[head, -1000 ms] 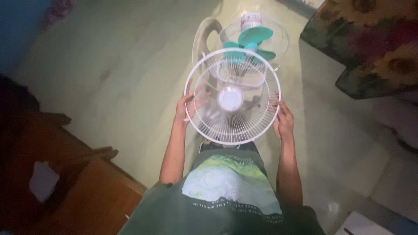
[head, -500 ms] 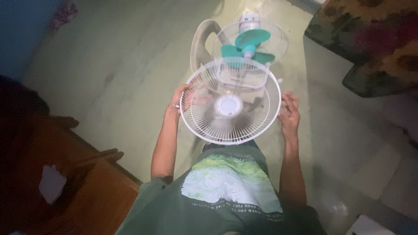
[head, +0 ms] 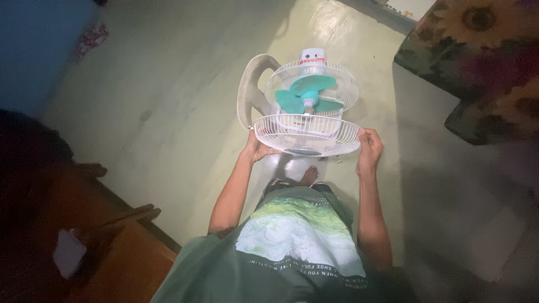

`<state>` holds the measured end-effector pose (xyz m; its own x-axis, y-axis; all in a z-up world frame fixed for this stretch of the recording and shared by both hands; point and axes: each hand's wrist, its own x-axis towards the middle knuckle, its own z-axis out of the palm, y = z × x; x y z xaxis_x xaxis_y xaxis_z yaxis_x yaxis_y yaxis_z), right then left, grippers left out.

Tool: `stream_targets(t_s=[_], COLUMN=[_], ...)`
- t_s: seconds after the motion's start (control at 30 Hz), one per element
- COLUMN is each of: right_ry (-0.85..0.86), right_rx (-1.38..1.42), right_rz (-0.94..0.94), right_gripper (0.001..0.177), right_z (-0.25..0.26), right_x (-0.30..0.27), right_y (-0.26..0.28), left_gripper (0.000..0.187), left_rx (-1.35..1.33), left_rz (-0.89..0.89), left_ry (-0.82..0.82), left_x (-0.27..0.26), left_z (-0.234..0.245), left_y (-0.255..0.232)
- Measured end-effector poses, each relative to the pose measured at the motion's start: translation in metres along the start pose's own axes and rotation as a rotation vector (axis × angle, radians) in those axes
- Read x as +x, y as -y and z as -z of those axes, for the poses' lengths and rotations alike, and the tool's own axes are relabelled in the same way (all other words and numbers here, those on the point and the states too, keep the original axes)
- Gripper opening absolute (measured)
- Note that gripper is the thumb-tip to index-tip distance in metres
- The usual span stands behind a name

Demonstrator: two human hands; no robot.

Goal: The person reassembles a small electric fan by hand. They attach the fan blades to the motor hub, secure them with a nut, place the front grille over the blades, and then tighten the rear cap to complete the assembly.

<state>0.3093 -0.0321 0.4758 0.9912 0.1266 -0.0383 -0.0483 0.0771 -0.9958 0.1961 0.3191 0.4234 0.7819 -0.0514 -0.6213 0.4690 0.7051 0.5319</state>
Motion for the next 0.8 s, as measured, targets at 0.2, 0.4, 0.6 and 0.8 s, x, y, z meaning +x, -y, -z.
stream_targets(t_s=[0.2,0.4,0.6,0.8], right_ry=[-0.006,-0.042,-0.029,-0.063], right_rx=[0.037,-0.04,0.035,-0.109], right_rz=[-0.034,-0.121,-0.116,-0.237], right_gripper=[0.024,0.025,0.025,0.024], right_z=[-0.008,-0.015,-0.018,-0.024], right_x=[0.052,0.108,0.128,0.126], right_y=[0.0,-0.02,-0.039,-0.036], left_gripper=[0.085,0.093,0.096,0.09], left_rx=[-0.016,0.037,-0.011,0.003], left_rz=[-0.116,-0.098,-0.053,-0.066], left_ry=[-0.221,-0.27,-0.341,-0.398], left_x=[0.037,0.09,0.13,0.135], left_z=[-0.023,-0.015,0.008,0.008], left_y=[0.0,0.005,0.014,0.01])
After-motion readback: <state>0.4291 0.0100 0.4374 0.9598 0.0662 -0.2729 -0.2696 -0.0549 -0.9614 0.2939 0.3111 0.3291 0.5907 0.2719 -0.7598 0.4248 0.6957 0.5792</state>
